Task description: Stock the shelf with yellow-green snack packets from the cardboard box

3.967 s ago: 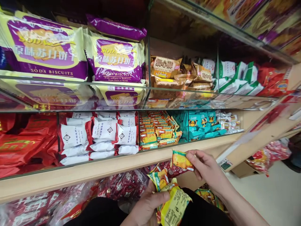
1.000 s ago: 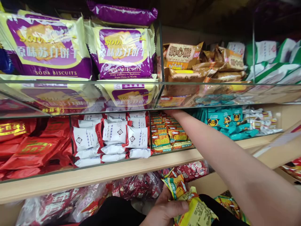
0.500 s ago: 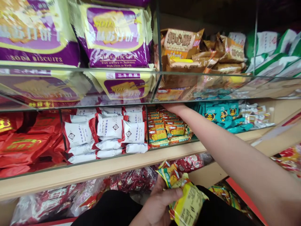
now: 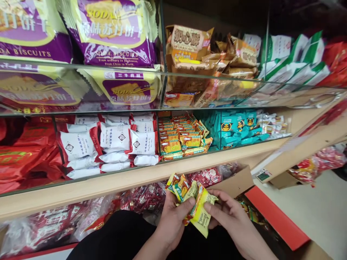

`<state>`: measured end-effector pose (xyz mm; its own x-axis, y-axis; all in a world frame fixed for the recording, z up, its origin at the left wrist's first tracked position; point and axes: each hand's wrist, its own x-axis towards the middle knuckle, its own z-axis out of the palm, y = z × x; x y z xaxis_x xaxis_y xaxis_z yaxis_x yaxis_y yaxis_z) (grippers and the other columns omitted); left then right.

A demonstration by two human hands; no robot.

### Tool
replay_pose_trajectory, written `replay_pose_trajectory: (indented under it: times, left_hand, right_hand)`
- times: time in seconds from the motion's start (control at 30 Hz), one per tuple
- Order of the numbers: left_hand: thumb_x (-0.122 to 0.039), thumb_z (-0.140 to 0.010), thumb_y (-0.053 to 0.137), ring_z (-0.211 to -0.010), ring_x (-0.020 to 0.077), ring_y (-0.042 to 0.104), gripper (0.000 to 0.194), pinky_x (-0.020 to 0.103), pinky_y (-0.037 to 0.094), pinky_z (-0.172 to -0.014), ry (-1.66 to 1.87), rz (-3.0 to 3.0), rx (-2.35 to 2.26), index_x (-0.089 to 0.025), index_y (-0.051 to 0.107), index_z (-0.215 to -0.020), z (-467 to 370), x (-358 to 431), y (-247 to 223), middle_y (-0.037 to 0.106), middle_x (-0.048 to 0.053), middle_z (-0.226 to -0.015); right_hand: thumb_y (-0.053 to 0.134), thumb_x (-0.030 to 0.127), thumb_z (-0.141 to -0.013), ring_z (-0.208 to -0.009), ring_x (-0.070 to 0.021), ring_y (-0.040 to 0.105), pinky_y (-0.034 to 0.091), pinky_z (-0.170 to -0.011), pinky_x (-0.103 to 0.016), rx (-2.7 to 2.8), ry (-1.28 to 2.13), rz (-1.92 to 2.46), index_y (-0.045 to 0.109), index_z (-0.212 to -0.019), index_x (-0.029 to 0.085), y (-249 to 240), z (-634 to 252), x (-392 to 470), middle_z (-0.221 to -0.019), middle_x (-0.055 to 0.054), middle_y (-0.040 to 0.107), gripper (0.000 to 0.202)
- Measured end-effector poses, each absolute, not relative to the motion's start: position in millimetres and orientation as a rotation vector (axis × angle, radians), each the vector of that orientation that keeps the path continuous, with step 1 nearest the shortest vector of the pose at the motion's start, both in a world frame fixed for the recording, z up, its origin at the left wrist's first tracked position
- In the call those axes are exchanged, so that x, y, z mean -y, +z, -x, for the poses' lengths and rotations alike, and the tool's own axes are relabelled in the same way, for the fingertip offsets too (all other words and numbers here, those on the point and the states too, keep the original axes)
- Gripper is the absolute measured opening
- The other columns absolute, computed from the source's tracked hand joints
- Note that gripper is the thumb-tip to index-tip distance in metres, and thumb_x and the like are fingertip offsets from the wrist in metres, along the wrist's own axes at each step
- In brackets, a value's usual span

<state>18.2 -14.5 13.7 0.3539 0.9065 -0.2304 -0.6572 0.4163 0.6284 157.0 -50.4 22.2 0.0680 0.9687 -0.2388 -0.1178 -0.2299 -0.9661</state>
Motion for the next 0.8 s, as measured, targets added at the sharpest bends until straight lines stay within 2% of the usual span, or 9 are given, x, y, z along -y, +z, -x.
replay_pose_trajectory:
  times: [0.1, 0.2, 0.27, 0.37, 0.43, 0.53, 0.67, 0.73, 0.8]
  left_hand:
    - [-0.011, -0.071, 0.068, -0.085, 0.0185, 0.064, 0.037, 0.031, 0.052, -0.07, 1.041, -0.488, -0.651, -0.021, 0.046, -0.099, -19, 13, 11, 0.066, 0.004, -0.097]
    - [-0.011, -0.07, 0.068, -0.082, 0.0195, 0.065, 0.042, 0.032, 0.054, -0.062, 0.968, -0.446, -0.696, -0.023, 0.044, -0.102, -16, 12, 10, 0.066, 0.003, -0.098]
    - [-0.014, -0.072, 0.068, -0.082, 0.0202, 0.066, 0.041, 0.032, 0.054, -0.062, 0.932, -0.395, -0.644, -0.023, 0.044, -0.104, -15, 12, 9, 0.066, 0.004, -0.099]
    - [-0.022, -0.075, 0.065, -0.083, 0.0222, 0.067, 0.038, 0.028, 0.052, -0.059, 0.93, -0.35, -0.54, -0.022, 0.044, -0.107, -16, 13, 7, 0.067, 0.007, -0.099]
    - [-0.02, -0.075, 0.066, -0.084, 0.0222, 0.067, 0.042, 0.027, 0.052, -0.06, 0.957, -0.348, -0.521, -0.023, 0.042, -0.11, -18, 14, 5, 0.068, 0.008, -0.098]
    - [-0.011, -0.07, 0.068, -0.085, 0.022, 0.067, 0.049, 0.03, 0.052, -0.067, 0.973, -0.353, -0.584, -0.022, 0.041, -0.11, -21, 15, 3, 0.07, 0.007, -0.093]
    - [-0.009, -0.068, 0.069, -0.082, 0.0234, 0.068, 0.047, 0.035, 0.052, -0.072, 0.97, -0.37, -0.666, -0.02, 0.042, -0.105, -24, 15, 5, 0.071, 0.006, -0.086]
    - [-0.01, -0.068, 0.069, -0.083, 0.0236, 0.067, 0.047, 0.037, 0.052, -0.074, 0.97, -0.381, -0.667, -0.021, 0.041, -0.105, -25, 15, 7, 0.07, 0.007, -0.089]
    - [-0.008, -0.067, 0.07, -0.085, 0.023, 0.067, 0.051, 0.038, 0.051, -0.077, 0.976, -0.413, -0.653, -0.022, 0.041, -0.106, -26, 16, 11, 0.07, 0.007, -0.093]
  right_hand:
    - [0.067, 0.032, -0.072, -0.063, -0.0126, 0.058, 0.051, -0.05, -0.022, 0.934, 1.14, 1.324, 0.054, -0.093, 0.021, 33, -165, 54, -0.082, -0.002, 0.062, 0.027]
    - [0.063, 0.018, -0.073, -0.084, -0.018, 0.062, 0.055, -0.067, -0.027, 1.156, 0.66, 1.245, 0.053, -0.094, 0.026, 36, -172, 62, -0.094, -0.003, 0.062, 0.024]
    - [0.058, 0.009, -0.075, -0.098, -0.0208, 0.059, 0.053, -0.078, -0.032, 1.451, 0.364, 1.188, 0.054, -0.093, 0.027, 30, -174, 66, -0.103, -0.004, 0.061, 0.026]
    - [0.053, 0.002, -0.075, -0.104, -0.0206, 0.056, 0.05, -0.086, -0.033, 1.829, 0.045, 1.149, 0.058, -0.093, 0.027, 12, -173, 66, -0.109, -0.005, 0.06, 0.031]
    - [0.054, 0.002, -0.075, -0.109, -0.0202, 0.053, 0.049, -0.09, -0.031, 1.962, -0.054, 1.124, 0.059, -0.1, 0.026, 2, -172, 67, -0.114, -0.005, 0.059, 0.035]
    - [0.055, 0.001, -0.074, -0.117, -0.0236, 0.046, 0.047, -0.093, -0.033, 2.124, -0.039, 1.059, 0.057, -0.108, 0.023, -4, -169, 70, -0.117, -0.007, 0.058, 0.04]
    - [0.049, -0.002, -0.072, -0.117, -0.0265, 0.046, 0.047, -0.092, -0.042, 1.938, 0.213, 0.958, 0.058, -0.103, 0.023, -3, -159, 77, -0.114, -0.008, 0.059, 0.04]
    - [0.05, 0.003, -0.075, -0.112, -0.0244, 0.051, 0.05, -0.086, -0.038, 1.607, 0.377, 1.007, 0.057, -0.101, 0.026, -3, -153, 78, -0.115, -0.007, 0.057, 0.035]
    - [0.056, 0.012, -0.077, -0.105, -0.0216, 0.056, 0.053, -0.079, -0.031, 1.266, 0.558, 1.132, 0.054, -0.108, 0.028, -3, -149, 76, -0.12, -0.008, 0.054, 0.035]
